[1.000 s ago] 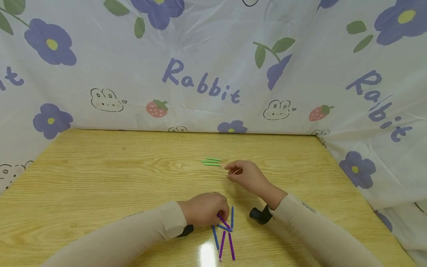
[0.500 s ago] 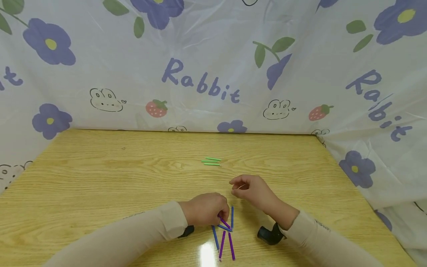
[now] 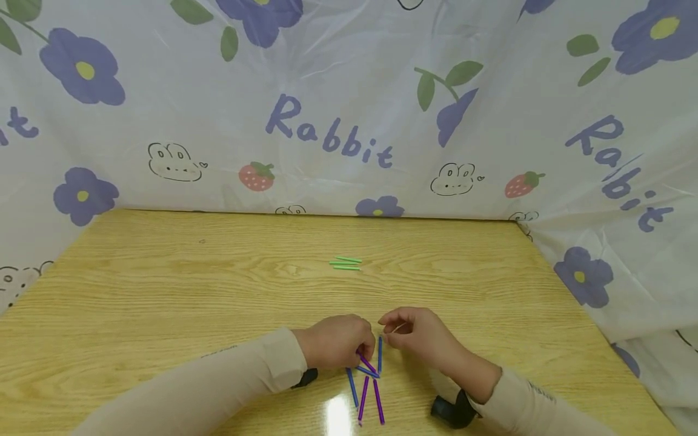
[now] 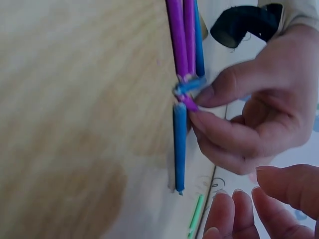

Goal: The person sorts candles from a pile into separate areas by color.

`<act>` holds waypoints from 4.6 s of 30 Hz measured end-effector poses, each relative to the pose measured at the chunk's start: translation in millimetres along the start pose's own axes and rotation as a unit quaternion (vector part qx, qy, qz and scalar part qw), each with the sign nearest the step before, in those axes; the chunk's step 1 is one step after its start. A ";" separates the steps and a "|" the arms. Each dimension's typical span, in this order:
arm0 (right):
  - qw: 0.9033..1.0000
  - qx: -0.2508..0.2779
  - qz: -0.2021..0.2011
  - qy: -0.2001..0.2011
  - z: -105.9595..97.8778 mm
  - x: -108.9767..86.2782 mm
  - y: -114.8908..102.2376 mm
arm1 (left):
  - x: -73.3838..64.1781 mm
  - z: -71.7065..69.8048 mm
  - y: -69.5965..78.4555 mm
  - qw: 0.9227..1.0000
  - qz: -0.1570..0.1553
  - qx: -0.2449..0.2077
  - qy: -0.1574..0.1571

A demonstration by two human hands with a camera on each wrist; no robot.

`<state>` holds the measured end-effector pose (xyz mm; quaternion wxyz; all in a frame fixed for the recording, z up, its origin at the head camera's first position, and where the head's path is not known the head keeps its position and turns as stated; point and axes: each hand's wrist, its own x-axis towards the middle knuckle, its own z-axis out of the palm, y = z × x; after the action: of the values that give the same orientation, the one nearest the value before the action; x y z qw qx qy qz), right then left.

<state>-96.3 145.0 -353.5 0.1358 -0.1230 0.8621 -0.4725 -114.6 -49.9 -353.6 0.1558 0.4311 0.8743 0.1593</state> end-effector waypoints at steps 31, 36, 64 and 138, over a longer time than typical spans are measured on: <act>0.998 -0.029 -0.014 -0.061 23.9 -39.9 7.6 | 0.3 2.4 -1.8 1.000 0.000 0.005 0.006; 0.997 -0.043 -0.026 -0.063 26.3 -42.2 6.7 | -0.5 2.1 -1.8 1.000 -0.005 0.003 0.007; 0.987 -0.135 -0.045 -0.068 31.7 -35.8 -4.9 | -11.6 -9.2 -17.6 0.997 -0.008 -0.031 0.070; 0.985 -0.124 -0.010 -0.122 30.3 -34.8 -11.6 | -94.4 -36.2 -91.3 0.917 -0.301 -0.133 0.224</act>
<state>-52.2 127.1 -355.2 0.2186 -0.2042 0.8898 -0.3446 -139.1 -183.7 -346.0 0.0519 0.0761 0.9456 0.3122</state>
